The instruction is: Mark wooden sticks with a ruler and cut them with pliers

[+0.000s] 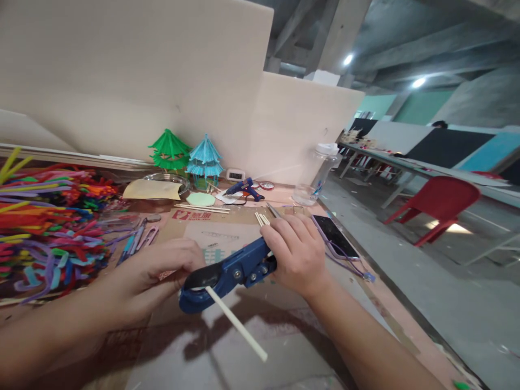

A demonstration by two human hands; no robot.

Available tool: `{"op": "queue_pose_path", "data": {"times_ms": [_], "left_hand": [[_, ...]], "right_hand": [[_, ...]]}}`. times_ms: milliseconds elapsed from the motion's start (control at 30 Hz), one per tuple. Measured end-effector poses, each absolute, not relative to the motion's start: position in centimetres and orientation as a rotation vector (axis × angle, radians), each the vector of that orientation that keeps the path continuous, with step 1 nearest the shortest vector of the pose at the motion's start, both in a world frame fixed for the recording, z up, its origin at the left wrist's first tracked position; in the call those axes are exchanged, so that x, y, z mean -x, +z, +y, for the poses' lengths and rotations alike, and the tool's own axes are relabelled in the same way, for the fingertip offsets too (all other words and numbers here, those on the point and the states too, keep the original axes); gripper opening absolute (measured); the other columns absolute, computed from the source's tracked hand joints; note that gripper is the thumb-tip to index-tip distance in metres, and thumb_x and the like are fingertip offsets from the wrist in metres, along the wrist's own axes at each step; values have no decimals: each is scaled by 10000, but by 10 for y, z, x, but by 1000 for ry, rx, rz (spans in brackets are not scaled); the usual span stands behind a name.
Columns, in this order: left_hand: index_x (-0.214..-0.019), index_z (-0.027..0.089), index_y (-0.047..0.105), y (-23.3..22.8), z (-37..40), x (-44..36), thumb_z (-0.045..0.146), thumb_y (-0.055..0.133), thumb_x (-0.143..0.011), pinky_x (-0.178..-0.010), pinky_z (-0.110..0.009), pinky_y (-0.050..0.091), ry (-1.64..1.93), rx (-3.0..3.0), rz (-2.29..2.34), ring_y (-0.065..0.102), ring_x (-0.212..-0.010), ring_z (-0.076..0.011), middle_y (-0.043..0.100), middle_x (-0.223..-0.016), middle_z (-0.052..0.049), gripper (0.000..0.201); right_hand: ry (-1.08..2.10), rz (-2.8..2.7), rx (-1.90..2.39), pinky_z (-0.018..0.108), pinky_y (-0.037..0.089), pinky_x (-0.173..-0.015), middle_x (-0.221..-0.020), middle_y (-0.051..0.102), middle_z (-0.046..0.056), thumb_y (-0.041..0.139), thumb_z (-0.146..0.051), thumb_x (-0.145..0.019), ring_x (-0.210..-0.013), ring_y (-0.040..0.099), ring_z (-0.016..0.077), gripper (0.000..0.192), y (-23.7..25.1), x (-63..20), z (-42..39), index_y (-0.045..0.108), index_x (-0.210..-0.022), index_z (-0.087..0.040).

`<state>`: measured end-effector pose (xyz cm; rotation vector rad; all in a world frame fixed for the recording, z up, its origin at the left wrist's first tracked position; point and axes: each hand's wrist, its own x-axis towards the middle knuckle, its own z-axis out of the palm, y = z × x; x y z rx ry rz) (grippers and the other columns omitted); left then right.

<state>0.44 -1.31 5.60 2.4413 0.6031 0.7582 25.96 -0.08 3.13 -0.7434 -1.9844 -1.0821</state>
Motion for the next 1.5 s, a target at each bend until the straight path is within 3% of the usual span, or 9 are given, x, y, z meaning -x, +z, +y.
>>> {"op": "queue_pose_path", "data": {"times_ms": [333, 833, 1500], "left_hand": [[-781, 187, 587, 58, -17, -4, 181, 469, -927, -660, -194, 424, 760, -2430, 552, 572, -732, -110, 630, -751, 0, 188], [-768, 183, 582, 56, -19, -5, 168, 477, -923, -658, -208, 416, 704, -2393, 550, 552, -713, -112, 628, -745, -1, 188], [-773, 186, 626, 61, -29, -12, 125, 501, -897, -650, -185, 472, 622, -2337, 467, 614, -737, -104, 670, -776, -7, 187]], "right_hand": [[-1129, -1970, 724, 378, 483, -778, -768, 683, 94, 560, -195, -841, -781, 605, 243, 90, 36, -260, -4, 551, -930, -186], [-1133, -2045, 635, 323, 440, -644, -616, 624, 29, 658, -153, -812, -621, 570, 199, 149, 44, -264, -9, 531, -876, -196], [-1144, -2040, 553, 302, 451, -632, -589, 614, -7, 622, -235, -864, -599, 572, 161, 101, 44, -268, -11, 560, -786, -222]]}}
